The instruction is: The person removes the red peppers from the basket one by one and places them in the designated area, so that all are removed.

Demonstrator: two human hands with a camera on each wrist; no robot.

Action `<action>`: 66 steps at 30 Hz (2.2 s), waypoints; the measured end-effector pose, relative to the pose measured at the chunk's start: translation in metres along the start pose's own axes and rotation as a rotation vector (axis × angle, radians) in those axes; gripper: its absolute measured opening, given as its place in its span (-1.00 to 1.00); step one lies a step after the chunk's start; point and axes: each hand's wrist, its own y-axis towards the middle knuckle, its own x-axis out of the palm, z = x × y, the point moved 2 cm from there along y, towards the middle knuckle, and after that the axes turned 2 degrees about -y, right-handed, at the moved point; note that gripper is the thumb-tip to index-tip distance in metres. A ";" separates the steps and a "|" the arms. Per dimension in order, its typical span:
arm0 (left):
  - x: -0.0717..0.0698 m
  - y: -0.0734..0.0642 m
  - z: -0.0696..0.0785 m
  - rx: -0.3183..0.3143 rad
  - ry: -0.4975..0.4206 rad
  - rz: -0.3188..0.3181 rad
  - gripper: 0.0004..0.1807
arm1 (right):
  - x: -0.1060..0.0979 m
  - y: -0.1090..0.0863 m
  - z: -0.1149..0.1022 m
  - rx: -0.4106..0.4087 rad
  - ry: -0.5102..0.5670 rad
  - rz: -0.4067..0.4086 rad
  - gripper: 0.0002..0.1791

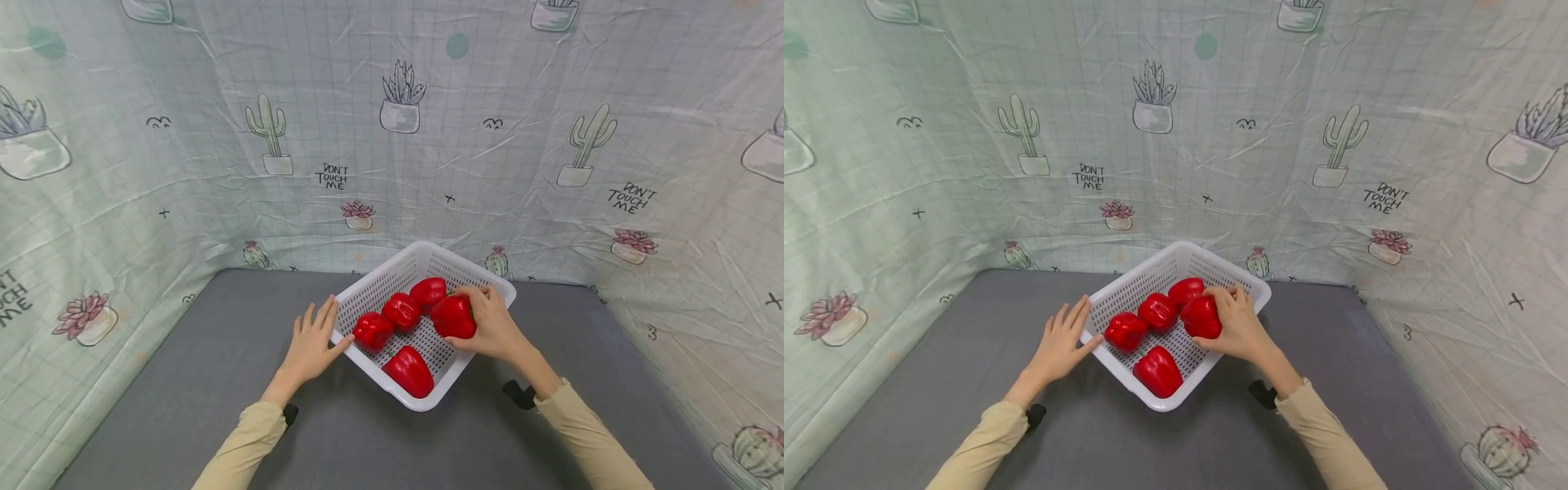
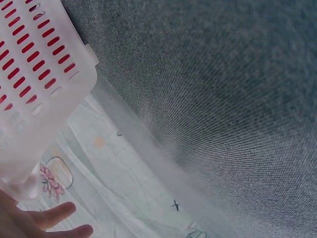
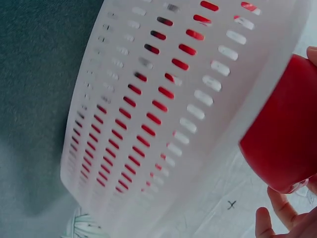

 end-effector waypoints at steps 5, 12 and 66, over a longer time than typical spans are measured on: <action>0.002 0.001 -0.001 0.000 -0.002 -0.001 -0.14 | -0.010 -0.006 0.006 -0.013 -0.020 0.038 -0.18; 0.000 0.001 -0.001 0.002 -0.011 0.000 -0.14 | -0.026 -0.019 0.014 0.033 -0.048 0.108 -0.16; -0.003 0.005 -0.001 -0.018 0.022 -0.034 -0.13 | -0.021 -0.059 0.130 0.344 -0.208 0.124 -0.20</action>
